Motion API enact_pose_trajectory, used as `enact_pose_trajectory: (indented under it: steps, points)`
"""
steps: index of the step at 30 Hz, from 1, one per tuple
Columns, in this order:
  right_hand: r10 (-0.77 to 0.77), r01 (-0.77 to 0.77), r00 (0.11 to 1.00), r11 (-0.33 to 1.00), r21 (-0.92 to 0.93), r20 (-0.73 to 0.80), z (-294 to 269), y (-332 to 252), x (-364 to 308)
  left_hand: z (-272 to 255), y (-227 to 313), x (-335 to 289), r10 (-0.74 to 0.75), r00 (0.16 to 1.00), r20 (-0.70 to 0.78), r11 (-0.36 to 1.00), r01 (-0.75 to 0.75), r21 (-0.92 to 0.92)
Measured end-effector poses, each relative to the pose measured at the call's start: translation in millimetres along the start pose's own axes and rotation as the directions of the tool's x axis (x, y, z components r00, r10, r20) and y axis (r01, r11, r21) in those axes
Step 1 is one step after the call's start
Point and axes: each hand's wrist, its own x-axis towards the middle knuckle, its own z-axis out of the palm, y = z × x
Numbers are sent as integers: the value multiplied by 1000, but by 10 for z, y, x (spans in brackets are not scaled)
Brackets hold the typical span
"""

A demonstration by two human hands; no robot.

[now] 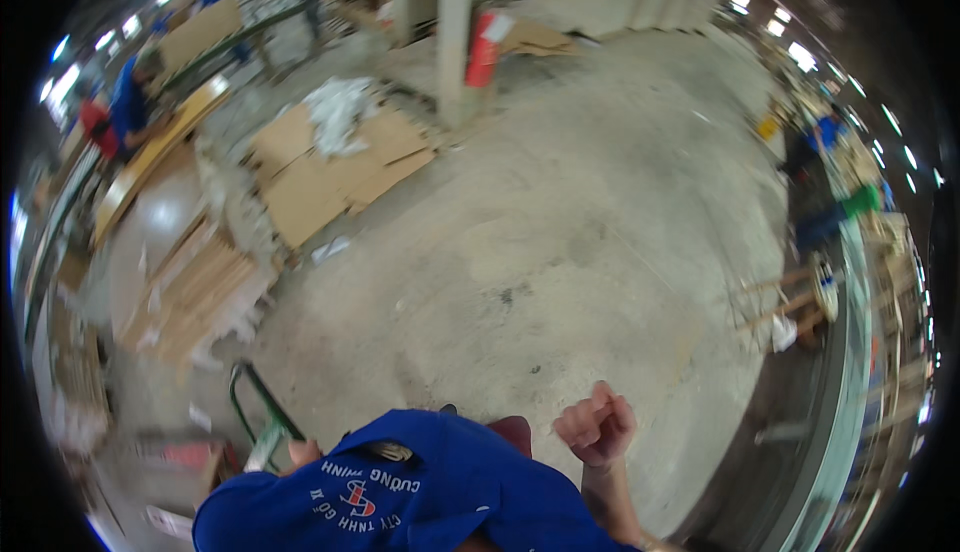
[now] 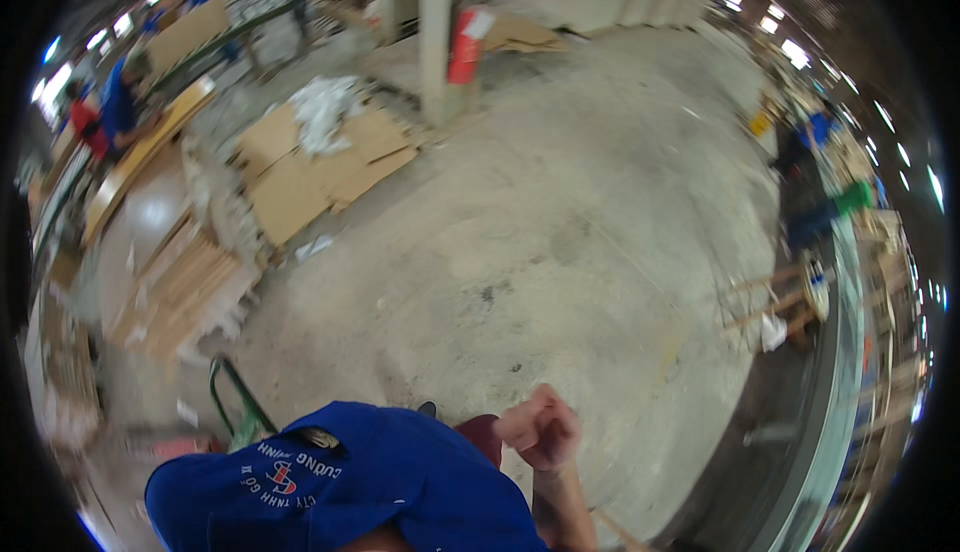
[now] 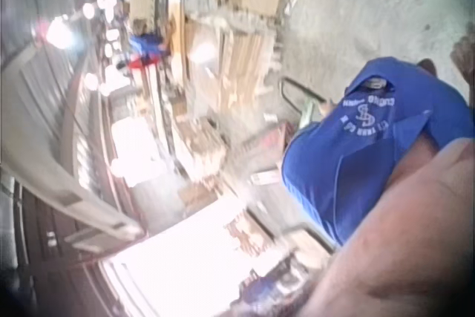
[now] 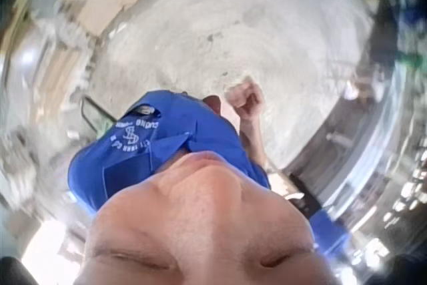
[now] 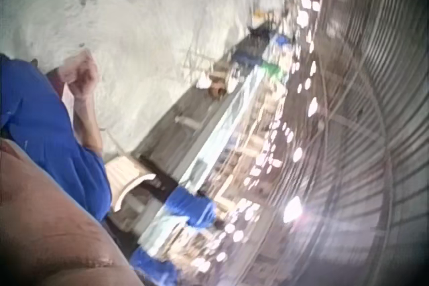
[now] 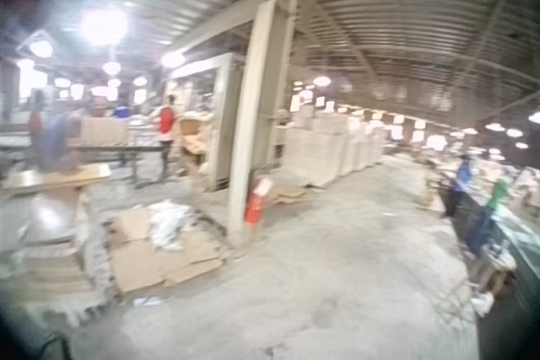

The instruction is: The person uses a manual pallet jack to move stacks of wooden boards and plastic-wrapped materials across a factory floor. They navigate around other workers and equipment, then remove plastic wrapping from a stack of boards.

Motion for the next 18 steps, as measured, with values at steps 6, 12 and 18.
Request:
enact_pose_trajectory:
  steps: [6, 12, 18]
  points:
    - [-80, 148, 900, 981, 128, -430, -1100, -653, 663, 595, 687, -387, -39, 998, -41, 994, 34, -105]
    - [148, -195, 936, 974, -118, -319, -1483, -1372, 2168, 1057, 1474, -784, -108, 994, -28, 989, 105, -100]
    - [373, -405, 914, 824, -396, -157, -1391, -1047, 3657, 372, 1872, -1212, -65, 995, -71, 992, 57, -116]
